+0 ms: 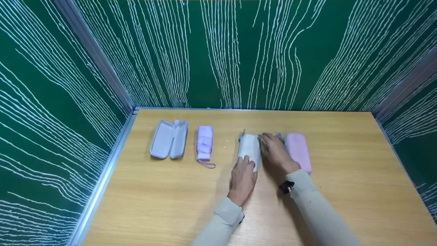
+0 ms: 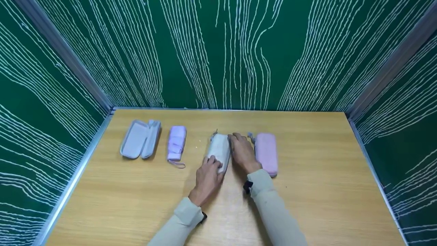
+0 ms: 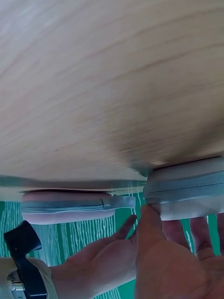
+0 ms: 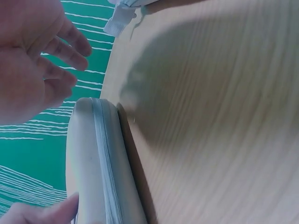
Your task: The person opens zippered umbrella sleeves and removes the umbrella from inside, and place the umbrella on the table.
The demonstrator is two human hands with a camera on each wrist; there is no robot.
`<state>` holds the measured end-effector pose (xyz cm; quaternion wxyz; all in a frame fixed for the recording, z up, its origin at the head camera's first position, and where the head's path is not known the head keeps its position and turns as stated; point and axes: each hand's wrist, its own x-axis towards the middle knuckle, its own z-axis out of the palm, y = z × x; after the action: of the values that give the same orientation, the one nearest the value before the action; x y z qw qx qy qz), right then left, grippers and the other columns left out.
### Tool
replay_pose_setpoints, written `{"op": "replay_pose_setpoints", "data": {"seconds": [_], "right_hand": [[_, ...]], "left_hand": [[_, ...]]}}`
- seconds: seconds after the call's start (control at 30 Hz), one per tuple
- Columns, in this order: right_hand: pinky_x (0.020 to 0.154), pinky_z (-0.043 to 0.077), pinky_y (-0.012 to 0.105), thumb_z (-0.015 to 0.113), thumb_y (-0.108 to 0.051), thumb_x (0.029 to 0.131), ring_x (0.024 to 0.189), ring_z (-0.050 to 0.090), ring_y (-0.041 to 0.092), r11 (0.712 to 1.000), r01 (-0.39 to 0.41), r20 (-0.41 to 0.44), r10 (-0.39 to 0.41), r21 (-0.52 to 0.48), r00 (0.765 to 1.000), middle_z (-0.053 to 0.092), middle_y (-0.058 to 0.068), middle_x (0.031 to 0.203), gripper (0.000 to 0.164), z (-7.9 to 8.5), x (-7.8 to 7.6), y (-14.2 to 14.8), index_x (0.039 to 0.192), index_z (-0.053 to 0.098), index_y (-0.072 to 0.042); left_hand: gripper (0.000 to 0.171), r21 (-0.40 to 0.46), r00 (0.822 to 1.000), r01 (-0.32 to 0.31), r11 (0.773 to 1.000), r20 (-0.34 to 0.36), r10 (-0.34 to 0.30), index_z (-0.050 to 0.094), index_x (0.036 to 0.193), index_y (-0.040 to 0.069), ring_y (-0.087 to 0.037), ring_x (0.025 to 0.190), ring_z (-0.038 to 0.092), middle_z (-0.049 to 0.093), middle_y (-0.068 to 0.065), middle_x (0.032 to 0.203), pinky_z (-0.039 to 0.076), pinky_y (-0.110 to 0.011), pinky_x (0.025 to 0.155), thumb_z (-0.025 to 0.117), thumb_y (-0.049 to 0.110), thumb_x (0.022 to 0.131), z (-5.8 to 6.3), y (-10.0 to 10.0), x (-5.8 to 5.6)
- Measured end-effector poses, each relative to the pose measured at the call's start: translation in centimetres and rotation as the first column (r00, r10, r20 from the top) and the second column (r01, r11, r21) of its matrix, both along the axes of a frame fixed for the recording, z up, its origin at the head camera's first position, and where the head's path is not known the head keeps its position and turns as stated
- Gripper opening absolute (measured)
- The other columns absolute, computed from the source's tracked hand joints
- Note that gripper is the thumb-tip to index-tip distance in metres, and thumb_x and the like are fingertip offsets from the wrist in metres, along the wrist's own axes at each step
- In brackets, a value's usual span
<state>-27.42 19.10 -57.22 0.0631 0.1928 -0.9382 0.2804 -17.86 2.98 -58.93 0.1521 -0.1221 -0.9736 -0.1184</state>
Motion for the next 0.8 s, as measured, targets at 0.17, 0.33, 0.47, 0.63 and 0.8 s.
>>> {"op": "replay_pose_setpoints", "data": {"seconds": [0.17, 0.33, 0.47, 0.63, 0.8], "right_hand": [[0.118, 0.039, 0.062, 0.056, -0.002, 0.106, 0.137, 0.053, 0.05, 1.0, -0.003, 0.013, 0.002, 0.03, 1.0, 0.055, 0.032, 0.146, 0.039, 0.2, -0.3, 0.3, 0.144, 0.058, 0.007], [0.12, 0.035, 0.064, 0.053, -0.005, 0.108, 0.141, 0.05, 0.05, 0.997, 0.007, 0.062, -0.012, 0.076, 0.998, 0.053, 0.029, 0.151, 0.04, 0.4, -0.5, 0.5, 0.147, 0.056, 0.003], [0.12, 0.034, 0.066, 0.053, -0.007, 0.109, 0.141, 0.05, 0.05, 0.995, 0.011, 0.066, -0.017, 0.097, 0.998, 0.053, 0.028, 0.151, 0.039, 0.5, -0.8, 0.6, 0.147, 0.057, 0.0], [0.118, 0.038, 0.063, 0.051, -0.009, 0.11, 0.143, 0.048, 0.047, 0.992, 0.003, 0.121, -0.018, 0.128, 0.993, 0.05, 0.024, 0.156, 0.041, 0.7, -1.3, 0.9, 0.15, 0.056, -0.004], [0.117, 0.04, 0.062, 0.051, -0.005, 0.109, 0.143, 0.048, 0.046, 0.988, -0.021, 0.153, -0.003, 0.156, 0.988, 0.05, 0.024, 0.157, 0.042, 1.0, -1.7, 1.2, 0.151, 0.055, -0.005]], "left_hand": [[0.02, 0.012, 0.999, 0.004, 1.0, 0.032, -0.005, 0.079, 0.102, 0.015, -0.019, 0.094, 0.058, 0.064, 0.0, 0.101, 0.054, -0.029, 0.074, 0.085, 0.028, 0.087, 0.1, -0.3, -0.1], [0.019, 0.001, 0.999, 0.0, 1.0, 0.045, 0.0, 0.078, 0.1, 0.016, -0.019, 0.093, 0.057, 0.063, 0.0, 0.099, 0.054, -0.029, 0.073, 0.085, 0.026, 0.085, 0.1, -0.5, -0.2], [0.019, -0.027, 1.0, -0.007, 1.0, 0.022, 0.008, 0.078, 0.096, 0.017, -0.019, 0.091, 0.057, 0.062, 0.001, 0.096, 0.053, -0.028, 0.072, 0.086, 0.028, 0.083, 0.1, -0.7, -0.2], [0.021, -0.021, 1.0, 0.006, 1.0, 0.0, -0.006, 0.078, 0.097, 0.017, -0.018, 0.093, 0.058, 0.063, 0.002, 0.098, 0.052, -0.027, 0.072, 0.087, 0.032, 0.086, 0.1, -1.0, -0.2], [0.02, -0.002, 1.0, 0.01, 1.0, 0.014, -0.01, 0.078, 0.099, 0.017, -0.018, 0.094, 0.059, 0.065, 0.001, 0.1, 0.054, -0.029, 0.074, 0.087, 0.03, 0.086, 0.2, -1.1, -0.1]]}}
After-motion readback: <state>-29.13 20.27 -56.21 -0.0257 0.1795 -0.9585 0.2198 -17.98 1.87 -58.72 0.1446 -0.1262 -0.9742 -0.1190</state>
